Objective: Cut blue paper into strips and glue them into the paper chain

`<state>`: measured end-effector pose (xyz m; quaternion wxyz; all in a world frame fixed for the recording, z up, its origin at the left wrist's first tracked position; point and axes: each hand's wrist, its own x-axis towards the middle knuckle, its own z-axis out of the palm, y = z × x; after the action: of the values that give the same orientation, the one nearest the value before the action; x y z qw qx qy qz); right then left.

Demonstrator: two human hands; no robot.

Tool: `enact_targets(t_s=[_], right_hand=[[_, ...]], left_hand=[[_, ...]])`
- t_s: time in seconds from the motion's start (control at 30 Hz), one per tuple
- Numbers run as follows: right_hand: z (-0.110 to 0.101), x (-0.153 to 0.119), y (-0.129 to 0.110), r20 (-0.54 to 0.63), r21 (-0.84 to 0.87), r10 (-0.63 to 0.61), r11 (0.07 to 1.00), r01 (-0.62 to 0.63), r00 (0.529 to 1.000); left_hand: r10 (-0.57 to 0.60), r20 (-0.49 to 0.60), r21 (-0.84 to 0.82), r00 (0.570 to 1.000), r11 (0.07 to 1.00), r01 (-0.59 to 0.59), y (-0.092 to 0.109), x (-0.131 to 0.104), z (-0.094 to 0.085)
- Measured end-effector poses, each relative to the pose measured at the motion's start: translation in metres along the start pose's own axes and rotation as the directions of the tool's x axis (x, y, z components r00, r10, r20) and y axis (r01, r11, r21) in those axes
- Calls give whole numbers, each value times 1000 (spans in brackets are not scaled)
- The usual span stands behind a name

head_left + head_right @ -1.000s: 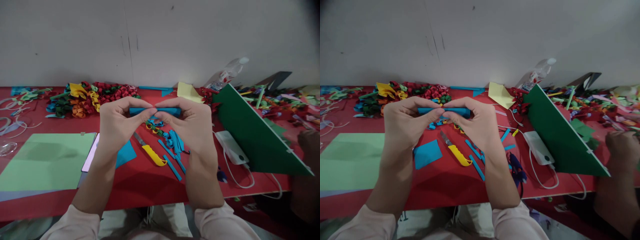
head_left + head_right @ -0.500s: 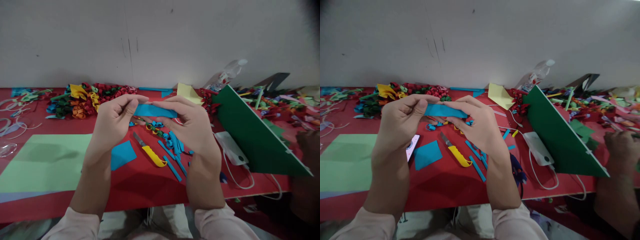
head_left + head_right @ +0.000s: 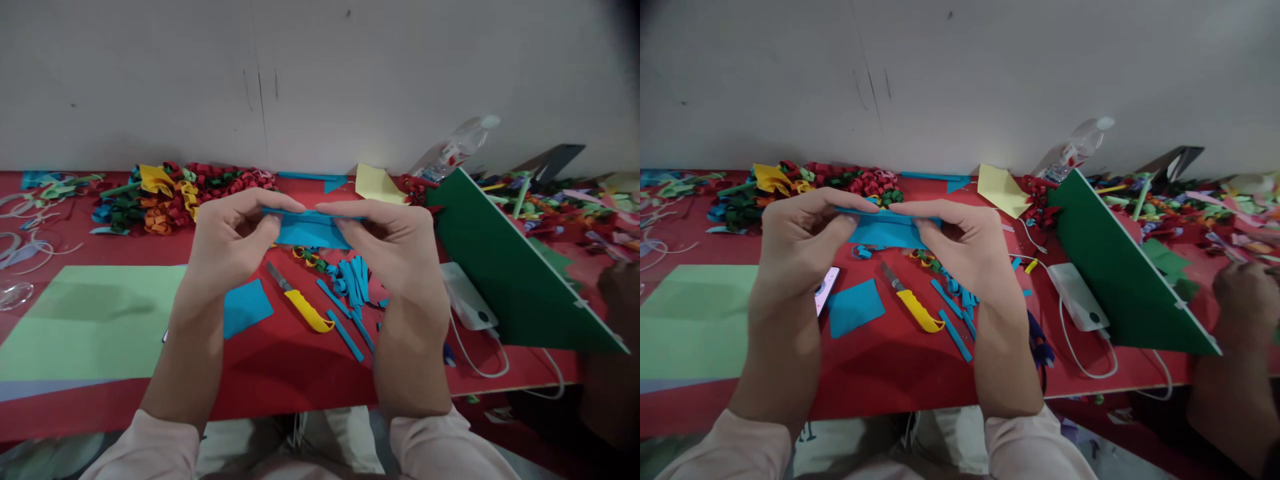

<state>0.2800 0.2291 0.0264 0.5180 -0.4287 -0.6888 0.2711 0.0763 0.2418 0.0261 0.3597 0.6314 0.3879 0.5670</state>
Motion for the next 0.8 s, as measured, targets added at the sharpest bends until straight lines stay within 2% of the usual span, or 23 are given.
enact_targets(t_s=[0.1,0.2,0.4,0.57,0.8], right_hand=[[-1,-1,-2,30,2,-6,1000,6,1000],[-1,0,-4,54,14,-8,1000,7,999],[0,4,0,-31,-68,-32,997,30,999],[0,4,-1,32,-60,-8,998,10,999],[1,5,-4,-5,-105,14,994,-15,1000]], left_hand=[[55,-1,66,998,996,-55,2,-1,1],[32,-15,45,999,999,-31,3,0,3],[-36,71,-10,997,999,37,-4,4,2],[-54,-16,83,998,995,55,-6,4,5],[7,8,102,1000,995,-8,-3,3,6]])
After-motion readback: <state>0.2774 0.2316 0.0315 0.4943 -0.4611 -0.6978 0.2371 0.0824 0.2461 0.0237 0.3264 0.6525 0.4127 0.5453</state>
